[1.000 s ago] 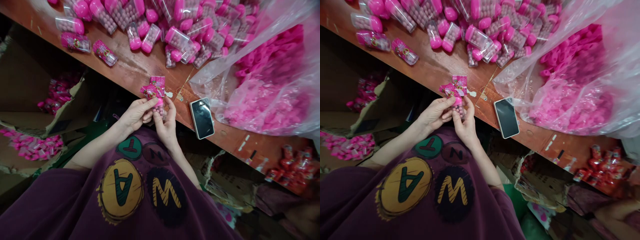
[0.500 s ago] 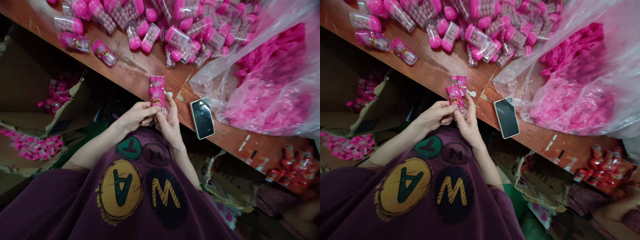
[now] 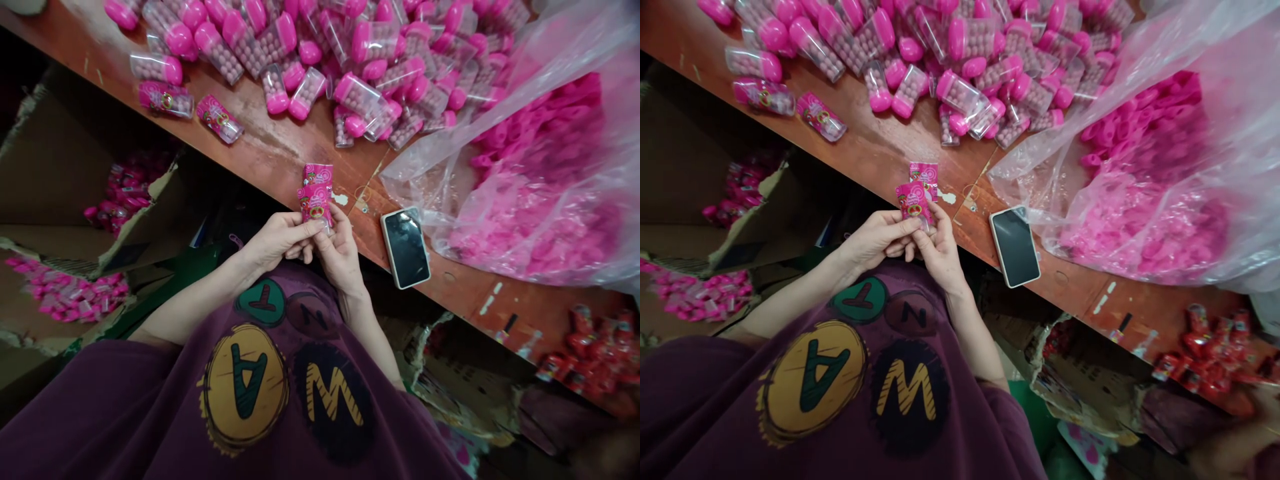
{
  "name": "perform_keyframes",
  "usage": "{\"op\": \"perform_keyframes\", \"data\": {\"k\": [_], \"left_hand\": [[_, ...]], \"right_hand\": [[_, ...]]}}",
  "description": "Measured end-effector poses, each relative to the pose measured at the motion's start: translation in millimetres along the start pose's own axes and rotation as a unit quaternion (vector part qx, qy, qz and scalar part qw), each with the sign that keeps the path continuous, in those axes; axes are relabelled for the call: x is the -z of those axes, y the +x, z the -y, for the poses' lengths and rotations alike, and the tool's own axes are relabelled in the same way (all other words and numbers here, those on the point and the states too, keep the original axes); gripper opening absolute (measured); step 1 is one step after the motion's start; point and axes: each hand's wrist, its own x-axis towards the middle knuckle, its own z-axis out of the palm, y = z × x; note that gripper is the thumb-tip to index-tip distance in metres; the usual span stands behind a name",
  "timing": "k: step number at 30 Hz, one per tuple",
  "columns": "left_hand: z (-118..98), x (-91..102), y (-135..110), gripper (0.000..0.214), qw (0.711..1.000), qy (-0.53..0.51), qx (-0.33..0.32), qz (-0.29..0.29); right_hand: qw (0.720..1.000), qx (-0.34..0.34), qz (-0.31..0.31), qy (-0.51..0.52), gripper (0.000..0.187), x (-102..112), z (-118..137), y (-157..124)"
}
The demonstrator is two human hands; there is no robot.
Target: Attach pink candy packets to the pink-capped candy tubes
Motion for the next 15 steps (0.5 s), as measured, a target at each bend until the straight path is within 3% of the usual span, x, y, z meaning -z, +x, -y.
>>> {"op": "perform_keyframes", "data": {"k": [3,7,12,15], "left_hand": [[-4,4.5,0,0.047,1.0,-0.011,-0.007,0.002],[-5,5.6,-1,0.048,0.998,-0.033,-0.044,-0.04],[-11,7.7,-1,0.051,0.996,-0.035,-0.05,-0.058],[-29,21.2,4,0.046,0.986,0.006,-0.112,-0.12]], "right_hand": [[0.999,-0.011,0.02,0.046,0.068,-1,-6,3],[0.997,0.0,0.028,0.069,0.063,-7,1,6],[0.999,-0.025,0.033,0.007,0.055,-16,22,20],[0.998,-0.004,0.048,-0.051,0.061,-20,32,34]]}}
